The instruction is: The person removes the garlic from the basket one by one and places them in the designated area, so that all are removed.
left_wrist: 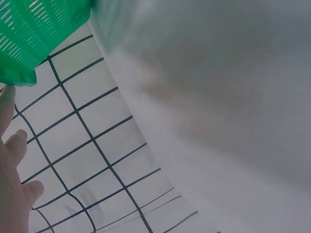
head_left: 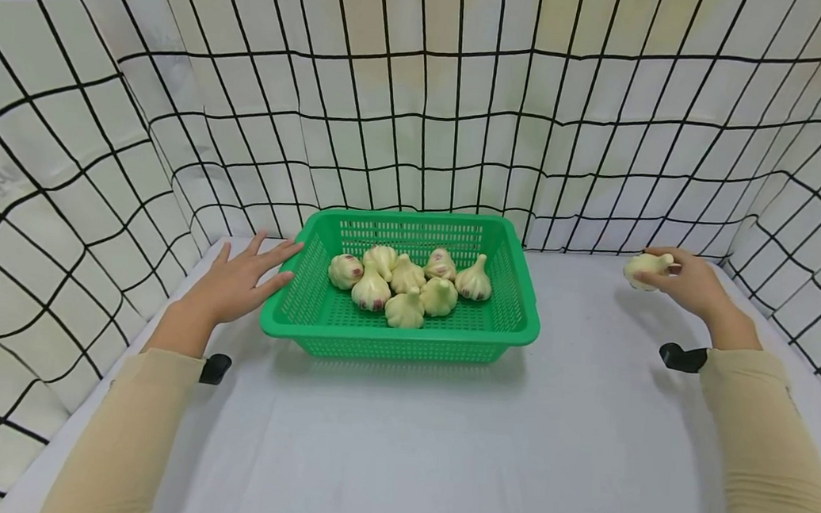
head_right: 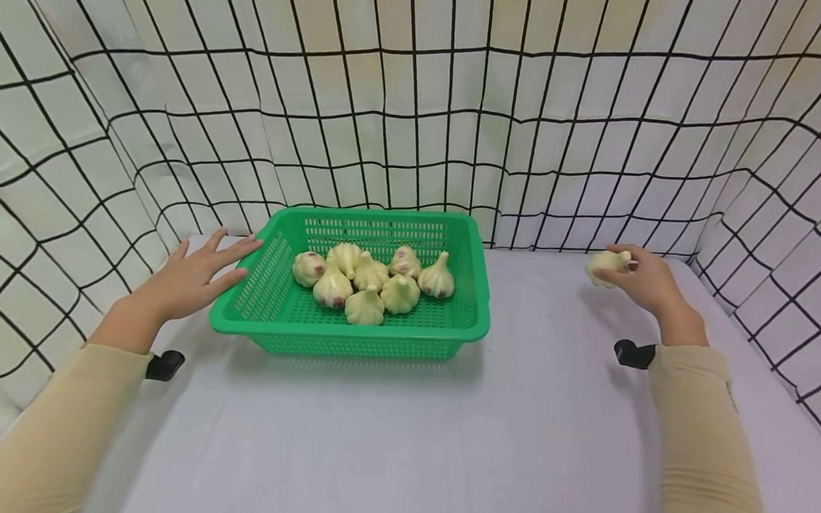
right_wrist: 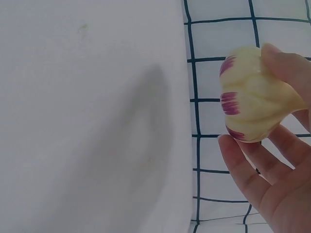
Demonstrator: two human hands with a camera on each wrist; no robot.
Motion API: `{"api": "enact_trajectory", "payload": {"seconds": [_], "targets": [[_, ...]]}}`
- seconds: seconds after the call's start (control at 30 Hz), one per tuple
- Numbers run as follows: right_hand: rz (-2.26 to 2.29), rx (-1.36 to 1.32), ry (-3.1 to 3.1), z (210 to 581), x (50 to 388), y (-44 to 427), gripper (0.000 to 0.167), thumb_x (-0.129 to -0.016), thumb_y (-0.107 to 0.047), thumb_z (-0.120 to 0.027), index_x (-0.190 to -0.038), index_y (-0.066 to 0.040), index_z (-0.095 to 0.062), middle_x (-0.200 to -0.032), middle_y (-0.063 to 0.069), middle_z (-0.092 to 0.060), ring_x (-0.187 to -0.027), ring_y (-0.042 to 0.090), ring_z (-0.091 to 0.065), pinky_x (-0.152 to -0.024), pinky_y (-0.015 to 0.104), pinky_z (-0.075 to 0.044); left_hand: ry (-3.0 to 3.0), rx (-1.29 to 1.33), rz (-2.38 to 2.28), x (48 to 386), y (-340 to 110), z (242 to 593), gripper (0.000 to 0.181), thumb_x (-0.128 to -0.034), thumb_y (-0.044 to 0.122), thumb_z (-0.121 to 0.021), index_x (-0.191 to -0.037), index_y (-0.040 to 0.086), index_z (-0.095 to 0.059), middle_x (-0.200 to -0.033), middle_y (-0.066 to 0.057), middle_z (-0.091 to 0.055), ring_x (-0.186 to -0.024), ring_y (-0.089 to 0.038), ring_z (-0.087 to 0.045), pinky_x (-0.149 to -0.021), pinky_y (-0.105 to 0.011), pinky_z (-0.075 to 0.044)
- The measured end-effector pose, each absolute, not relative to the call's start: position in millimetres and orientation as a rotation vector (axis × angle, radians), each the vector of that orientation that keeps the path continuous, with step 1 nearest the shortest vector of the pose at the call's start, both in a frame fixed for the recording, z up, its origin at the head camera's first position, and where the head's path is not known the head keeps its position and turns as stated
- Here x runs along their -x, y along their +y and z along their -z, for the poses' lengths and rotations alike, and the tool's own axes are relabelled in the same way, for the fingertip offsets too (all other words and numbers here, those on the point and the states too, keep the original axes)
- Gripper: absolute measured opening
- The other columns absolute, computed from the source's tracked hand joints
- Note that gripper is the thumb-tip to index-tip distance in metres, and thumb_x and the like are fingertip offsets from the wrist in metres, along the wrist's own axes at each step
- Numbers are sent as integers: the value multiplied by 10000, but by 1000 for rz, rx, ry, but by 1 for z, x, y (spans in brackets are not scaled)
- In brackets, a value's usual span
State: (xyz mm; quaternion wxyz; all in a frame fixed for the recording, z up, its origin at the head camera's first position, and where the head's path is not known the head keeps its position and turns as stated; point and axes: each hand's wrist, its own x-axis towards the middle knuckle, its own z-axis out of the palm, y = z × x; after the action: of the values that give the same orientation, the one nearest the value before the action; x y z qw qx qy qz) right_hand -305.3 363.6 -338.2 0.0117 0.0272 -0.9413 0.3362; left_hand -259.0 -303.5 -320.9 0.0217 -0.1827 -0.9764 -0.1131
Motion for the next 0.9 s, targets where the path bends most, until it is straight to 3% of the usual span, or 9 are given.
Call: {"api": "enact_trajectory", "payload": {"seconds": [0.53, 0.9], "targets": [[-1164, 40, -2892, 360, 316, 374, 822, -1031, -493, -572, -1577, 50, -283, -1575, 401, -201, -1390, 593, -278, -1062, 716, -311, -3016, 569, 350, 258, -303, 321, 644, -1090, 506, -396, -1634, 177, -295, -1671, -116, -258, -1552, -429, -11, -1166, -694, 98], [-1131, 83, -2907, 365, 319, 382, 812, -1032, -490, -561, -1552, 75, -294, -1549, 423, -231, -1392, 596, -283, -1072, 703, -317, -3017, 567, 353, 258, -304, 322, 649, -1089, 520, -387, -1636, 184, -291, -1672, -109, -259, -1554, -421, -7, -1168, -687, 103]]}}
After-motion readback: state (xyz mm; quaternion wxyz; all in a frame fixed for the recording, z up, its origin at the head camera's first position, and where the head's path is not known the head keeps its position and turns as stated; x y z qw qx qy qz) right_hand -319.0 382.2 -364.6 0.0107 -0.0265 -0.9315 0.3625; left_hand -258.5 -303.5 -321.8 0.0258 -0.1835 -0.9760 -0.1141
